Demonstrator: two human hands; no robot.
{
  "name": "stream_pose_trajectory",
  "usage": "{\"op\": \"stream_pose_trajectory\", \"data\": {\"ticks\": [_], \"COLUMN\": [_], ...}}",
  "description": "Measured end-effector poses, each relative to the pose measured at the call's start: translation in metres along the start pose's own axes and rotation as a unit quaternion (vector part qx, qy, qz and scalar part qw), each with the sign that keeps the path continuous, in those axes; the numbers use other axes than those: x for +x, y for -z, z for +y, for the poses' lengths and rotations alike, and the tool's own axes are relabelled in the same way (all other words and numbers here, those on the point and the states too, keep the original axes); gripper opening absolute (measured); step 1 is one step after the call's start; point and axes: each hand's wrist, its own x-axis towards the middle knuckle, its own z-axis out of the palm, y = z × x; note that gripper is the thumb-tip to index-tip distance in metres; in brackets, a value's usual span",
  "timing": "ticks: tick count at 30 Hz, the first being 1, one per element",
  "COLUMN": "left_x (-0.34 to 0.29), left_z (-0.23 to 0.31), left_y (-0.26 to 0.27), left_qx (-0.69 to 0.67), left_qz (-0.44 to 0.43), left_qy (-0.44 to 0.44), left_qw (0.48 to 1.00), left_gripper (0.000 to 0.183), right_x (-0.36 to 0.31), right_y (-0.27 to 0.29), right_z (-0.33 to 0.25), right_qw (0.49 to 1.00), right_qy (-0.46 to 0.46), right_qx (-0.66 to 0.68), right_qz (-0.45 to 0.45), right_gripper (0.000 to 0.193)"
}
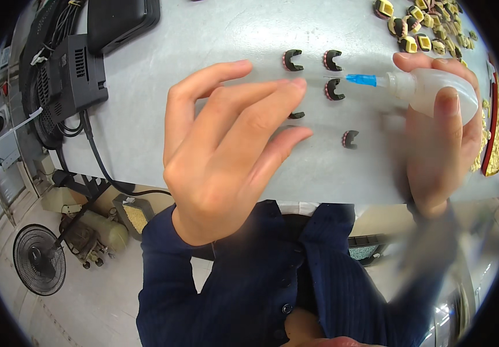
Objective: Assembling small black plastic C-shaped components onto gold-colored bases using glue.
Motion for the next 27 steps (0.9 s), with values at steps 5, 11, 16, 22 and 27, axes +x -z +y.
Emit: {"op": "stream_pose_trajectory", "data": {"ticks": [5,11,16,22,27], "left_x": [-0.005,-0.006,-0.005,-0.005,-0.007], "left_z": [-0.009,-0.006,-0.011,-0.008,-0.006], "left_y": [-0.008,-0.008,-0.010,-0.009,-0.008], "left_qx": [-0.031,-0.066,-0.062,-0.039,-0.053], "left_qz": [0.002,0.002,0.009,0.008,0.000], "left_qy": [-0.022,0.026,0.007,-0.007,0.029], "left_qw": [0.999,0.998,0.998,0.999,0.998], "left_gripper": [0.047,0.051,0.052,0.053,0.056], "right_x": [-0.001,0.003,0.002,0.001,-0.002], "right_y": [0.007,0.005,0.001,-0.001,0.000], "right_z": [-0.004,0.001,-0.002,0.000,-0.007], "right_qw": [0.996,0.972,0.979,0.979,0.985], "right_qy": [-0.001,0.122,0.073,0.091,0.024], "right_qx": [-0.031,-0.037,-0.038,-0.021,-0.041], "right_qz": [-0.082,-0.199,-0.189,-0.180,-0.168], "right_gripper": [0.033,0.042,0.039,0.029,0.029]}}
